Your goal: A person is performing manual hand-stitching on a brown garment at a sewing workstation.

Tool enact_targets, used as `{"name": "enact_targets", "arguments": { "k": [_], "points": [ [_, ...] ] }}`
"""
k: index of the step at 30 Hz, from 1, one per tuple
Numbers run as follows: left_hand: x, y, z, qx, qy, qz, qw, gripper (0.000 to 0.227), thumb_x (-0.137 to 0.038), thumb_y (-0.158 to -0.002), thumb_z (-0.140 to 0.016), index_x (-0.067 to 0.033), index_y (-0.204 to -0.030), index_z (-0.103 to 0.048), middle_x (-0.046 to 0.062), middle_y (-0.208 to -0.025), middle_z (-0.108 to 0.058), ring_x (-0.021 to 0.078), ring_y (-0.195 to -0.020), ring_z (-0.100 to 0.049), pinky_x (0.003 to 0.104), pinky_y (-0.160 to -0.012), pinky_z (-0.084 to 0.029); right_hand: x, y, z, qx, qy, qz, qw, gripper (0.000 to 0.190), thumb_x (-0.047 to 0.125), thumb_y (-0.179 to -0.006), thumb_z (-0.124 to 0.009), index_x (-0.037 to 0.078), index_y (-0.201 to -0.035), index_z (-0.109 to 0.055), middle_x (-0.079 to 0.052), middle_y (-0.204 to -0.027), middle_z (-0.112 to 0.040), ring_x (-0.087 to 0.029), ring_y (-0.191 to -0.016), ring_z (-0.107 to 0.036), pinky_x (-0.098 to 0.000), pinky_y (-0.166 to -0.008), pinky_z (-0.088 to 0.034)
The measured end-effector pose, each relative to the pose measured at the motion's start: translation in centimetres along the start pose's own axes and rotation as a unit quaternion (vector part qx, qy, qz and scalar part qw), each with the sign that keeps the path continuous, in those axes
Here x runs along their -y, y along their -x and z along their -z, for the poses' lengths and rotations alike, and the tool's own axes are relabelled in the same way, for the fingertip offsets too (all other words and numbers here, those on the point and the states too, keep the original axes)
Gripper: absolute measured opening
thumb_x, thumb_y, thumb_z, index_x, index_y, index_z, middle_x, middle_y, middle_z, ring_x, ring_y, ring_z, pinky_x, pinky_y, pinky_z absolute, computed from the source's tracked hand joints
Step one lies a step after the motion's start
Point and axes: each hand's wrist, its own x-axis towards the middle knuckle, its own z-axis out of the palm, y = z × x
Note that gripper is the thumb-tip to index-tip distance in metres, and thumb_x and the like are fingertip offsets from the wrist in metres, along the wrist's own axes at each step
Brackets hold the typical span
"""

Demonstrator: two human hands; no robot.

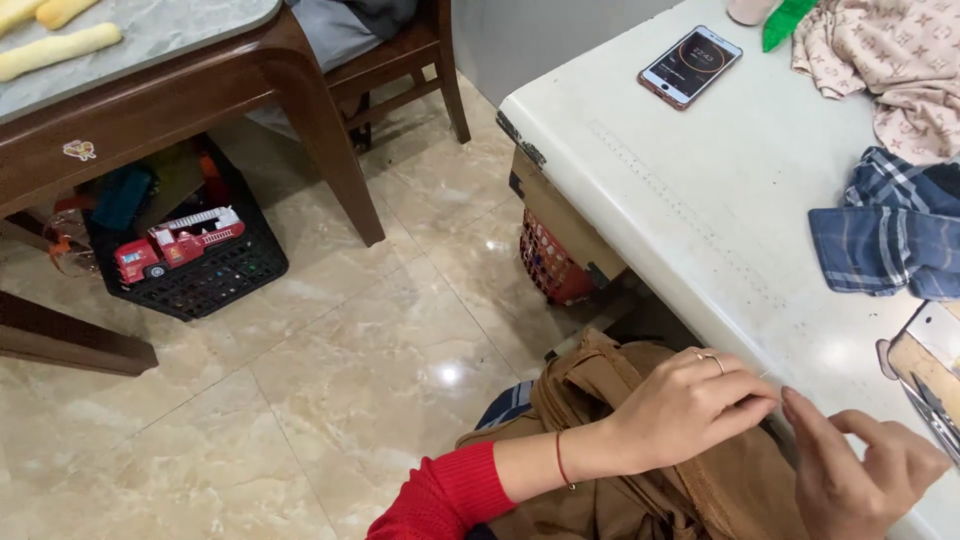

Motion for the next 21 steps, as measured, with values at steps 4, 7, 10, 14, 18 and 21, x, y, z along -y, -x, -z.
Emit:
{"name": "enact_targets", "arguments": {
  "k": [4,7,10,14,18,21],
  "points": [
    [-0.3,0.2,-0.4,0.004,-0.022,-0.009,1.0,0.013,-0.01,-0.103,-0.062,0.0014,-0.104,-0.067,0.014,-0.101,-0.07,0.0289,-0.09,-0.067,0.044,-0.086,-0.054,-0.9,0.6,0.1,-0.002,0.051,0.057,0.997,0.012,0.02,-0.103,-0.096,0.013,-0.113,-0.093,-0.007,-0.096,-0.066,-0.031,-0.086,-0.05,-0.042,-0.085,-0.039],
    [-0.6,0.2,-0.6,-0.002,-0.058,-0.035,0.998,0.009,-0.008,-0.102,-0.066,0.0007,-0.104,-0.067,0.014,-0.099,-0.069,0.0293,-0.088,-0.065,0.042,-0.086,-0.053,-0.9,1.1,-0.3,-0.019,0.049,0.042,0.998,0.014,0.024,-0.106,-0.085,0.012,-0.108,-0.092,-0.008,-0.096,-0.066,-0.031,-0.086,-0.052,-0.0422,-0.086,-0.039],
    [-0.7,0.0,-0.5,-0.003,-0.041,-0.051,0.998,0.008,-0.004,-0.102,-0.067,0.0036,-0.103,-0.067,0.015,-0.099,-0.069,0.0287,-0.09,-0.067,0.043,-0.088,-0.055,-0.2,1.1,-0.3,-0.003,0.062,0.007,0.998,0.01,0.023,-0.106,-0.093,0.014,-0.109,-0.09,-0.008,-0.1,-0.066,-0.03,-0.091,-0.052,-0.04,-0.091,-0.038],
    [-0.7,0.0,-0.2,-0.004,-0.048,-0.049,0.998,0.007,-0.004,-0.102,-0.067,0.0028,-0.101,-0.067,0.015,-0.098,-0.068,0.0295,-0.089,-0.065,0.042,-0.086,-0.054,0.4,0.7,-0.5,0.0,0.047,-0.008,0.999,0.01,0.016,-0.107,-0.095,0.011,-0.103,-0.087,-0.008,-0.096,-0.066,-0.032,-0.093,-0.056,-0.0405,-0.091,-0.038],
    [-0.5,0.0,0.0,-0.005,-0.055,-0.042,0.998,0.008,-0.005,-0.102,-0.066,0.0026,-0.101,-0.068,0.015,-0.096,-0.068,0.0294,-0.087,-0.064,0.042,-0.085,-0.053,0.6,0.9,-0.9,0.005,0.031,-0.041,0.999,0.011,0.015,-0.105,-0.098,0.011,-0.104,-0.087,-0.009,-0.098,-0.067,-0.032,-0.096,-0.056,-0.0418,-0.096,-0.037],
    [-0.4,0.0,0.2,-0.001,-0.05,-0.034,0.998,0.008,-0.004,-0.102,-0.066,0.0028,-0.102,-0.068,0.015,-0.098,-0.069,0.029,-0.089,-0.064,0.042,-0.085,-0.053,0.6,0.8,-1.1,0.014,0.034,-0.043,0.998,0.012,0.014,-0.106,-0.098,0.012,-0.103,-0.086,-0.009,-0.1,-0.069,-0.032,-0.099,-0.057,-0.0415,-0.097,-0.037]
  ]
}}
